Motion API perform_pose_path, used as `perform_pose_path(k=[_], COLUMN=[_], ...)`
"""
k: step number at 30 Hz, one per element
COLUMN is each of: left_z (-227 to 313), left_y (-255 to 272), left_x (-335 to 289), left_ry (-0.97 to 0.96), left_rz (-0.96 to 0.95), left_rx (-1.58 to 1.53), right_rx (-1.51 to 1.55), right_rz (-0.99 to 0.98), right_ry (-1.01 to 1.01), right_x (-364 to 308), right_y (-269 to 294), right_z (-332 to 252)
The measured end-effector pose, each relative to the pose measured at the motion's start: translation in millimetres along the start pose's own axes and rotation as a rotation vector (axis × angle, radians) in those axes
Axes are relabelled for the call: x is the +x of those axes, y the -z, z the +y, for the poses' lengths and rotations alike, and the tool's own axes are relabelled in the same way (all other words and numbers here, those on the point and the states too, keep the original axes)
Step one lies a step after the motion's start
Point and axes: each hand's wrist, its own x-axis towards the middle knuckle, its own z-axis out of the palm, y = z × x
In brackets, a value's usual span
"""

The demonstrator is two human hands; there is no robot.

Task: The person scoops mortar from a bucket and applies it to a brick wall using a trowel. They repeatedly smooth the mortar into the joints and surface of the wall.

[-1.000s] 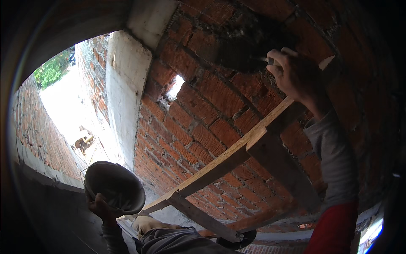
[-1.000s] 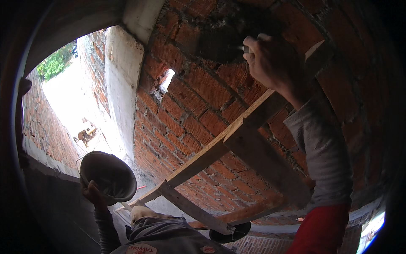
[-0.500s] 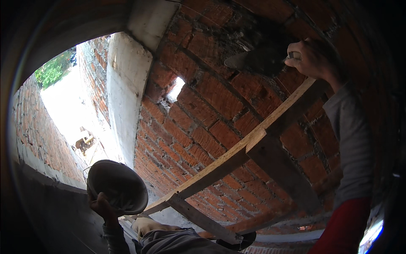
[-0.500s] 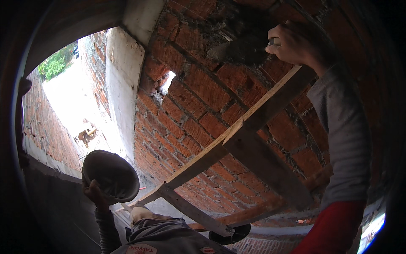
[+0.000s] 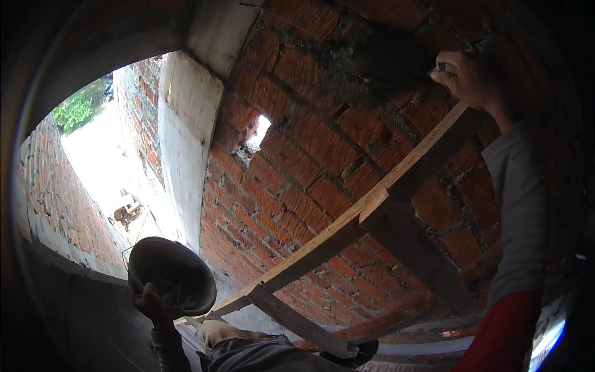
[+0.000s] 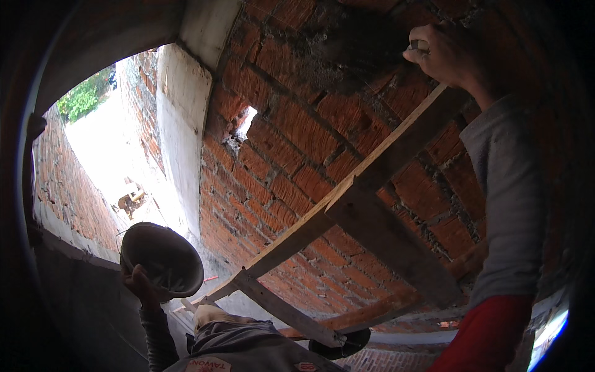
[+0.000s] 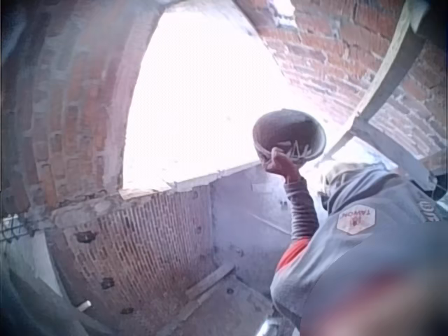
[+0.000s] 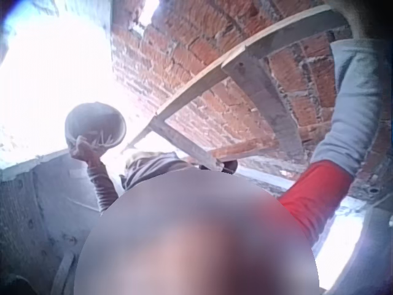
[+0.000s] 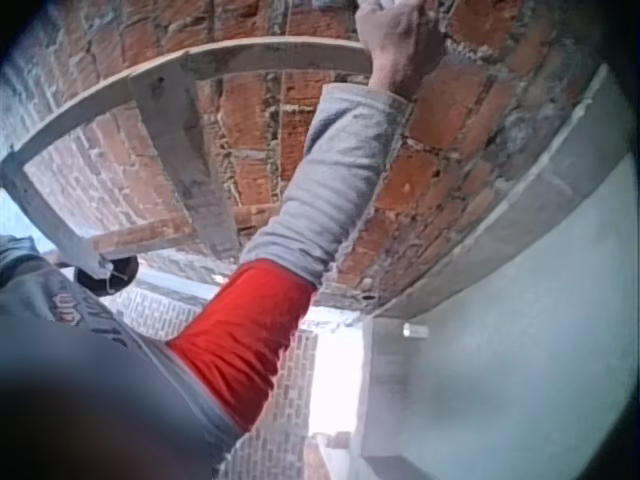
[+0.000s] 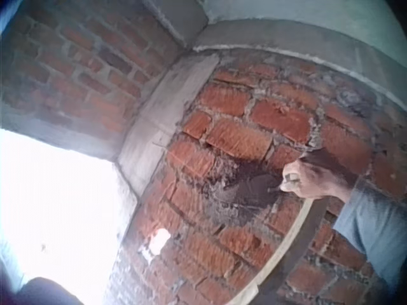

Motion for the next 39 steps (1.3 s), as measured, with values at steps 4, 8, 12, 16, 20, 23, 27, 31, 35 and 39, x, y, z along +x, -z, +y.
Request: perform_pose_path(k=[4, 8, 12, 16, 20, 23, 27, 31, 35, 39], left_z=[-2, -4, -4, -2, 3, 4, -2, -7, 0, 9], left_y=[-5, -6, -2, -4, -10, -11, -6, 4, 0, -15], left_x=[0, -2, -6, -8, -10, -9, -8, -9, -11, -16], left_ry=[-0.057, -0.088, -0.051, -0.035, -0.098, -0.037, -0.044, -0.040, 0.045, -0.041], left_rz=[0.040, -0.014, -0.019, -0.003, -0.006, 0.022, 0.015, 0.014, 0.022, 0.077], left_rx=[-0.052, -0.105, -0.073, -0.074, -0.093, -0.070, -0.066, -0.046, -0.022, -0.120], right_rx=[-0.186, 0.075, 0.022, -0.101, -0.077, -0.175, -0.392, -0.399, -0.426, -0.509], right_rz=[-0.001, 0.375, 0.299, 0.238, 0.351, 0.437, 0.482, 0.386, 0.409, 0.476], right_ry=[0.008, 0.042, 0.023, 0.145, 0.220, 0.349, 0.425, 0.537, 0.465, 0.410], right_x=[1, 21, 23, 11, 20, 34, 38, 27, 24, 22], right_y=[-9, -10, -5, -3, -1, -1, 5, 30, 52, 54], right_z=[-5, 14, 30, 29, 30, 36, 43, 43, 33, 9])
